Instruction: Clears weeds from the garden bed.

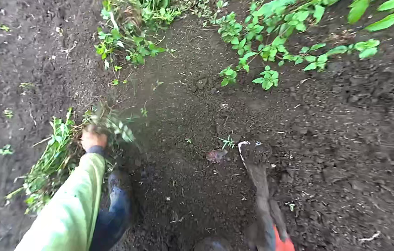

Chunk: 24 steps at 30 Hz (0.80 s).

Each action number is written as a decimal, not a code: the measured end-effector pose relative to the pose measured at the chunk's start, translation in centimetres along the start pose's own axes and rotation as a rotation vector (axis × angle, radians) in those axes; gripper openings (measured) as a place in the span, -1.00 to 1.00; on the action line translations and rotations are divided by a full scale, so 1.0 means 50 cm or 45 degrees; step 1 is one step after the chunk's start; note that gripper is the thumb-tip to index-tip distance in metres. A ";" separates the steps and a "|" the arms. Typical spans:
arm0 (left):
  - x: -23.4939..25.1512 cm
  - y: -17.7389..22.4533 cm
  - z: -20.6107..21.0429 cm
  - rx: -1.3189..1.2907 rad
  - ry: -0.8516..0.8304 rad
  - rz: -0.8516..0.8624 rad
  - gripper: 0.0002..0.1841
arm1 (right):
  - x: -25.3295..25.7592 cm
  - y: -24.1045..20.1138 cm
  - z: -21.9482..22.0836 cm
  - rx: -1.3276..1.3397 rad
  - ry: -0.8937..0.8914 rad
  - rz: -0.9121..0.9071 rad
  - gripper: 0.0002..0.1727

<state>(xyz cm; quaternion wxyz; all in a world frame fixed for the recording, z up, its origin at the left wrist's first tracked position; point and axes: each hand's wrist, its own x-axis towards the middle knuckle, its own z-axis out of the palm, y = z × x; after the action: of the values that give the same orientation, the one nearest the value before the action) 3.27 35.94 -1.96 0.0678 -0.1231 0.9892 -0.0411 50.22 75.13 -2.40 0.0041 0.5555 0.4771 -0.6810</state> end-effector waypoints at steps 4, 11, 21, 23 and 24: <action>-0.007 0.019 -0.077 -0.238 0.030 -0.169 -0.43 | 0.090 -0.033 0.168 -0.383 -0.102 -0.200 -0.45; -0.308 0.155 0.130 -0.148 -0.394 0.360 -0.34 | -0.008 -0.065 0.129 -0.513 -0.325 0.072 -0.50; 0.007 0.028 -0.262 0.372 -0.205 0.300 -0.41 | 0.026 -0.225 0.273 -1.068 -0.405 -0.555 -0.47; 0.053 -0.020 -0.440 0.460 -0.097 0.235 -0.39 | 0.032 -0.259 0.257 -1.017 -0.384 -0.531 -0.48; 0.063 -0.034 -0.522 0.496 -0.058 0.209 -0.38 | 0.041 -0.284 0.257 -0.966 -0.378 -0.516 -0.49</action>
<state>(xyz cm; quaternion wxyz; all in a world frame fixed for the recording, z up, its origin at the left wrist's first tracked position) -3.11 35.21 23.61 0.1160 -0.0275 0.9675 -0.2231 32.15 75.55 4.26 0.1424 0.3063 0.7863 -0.5173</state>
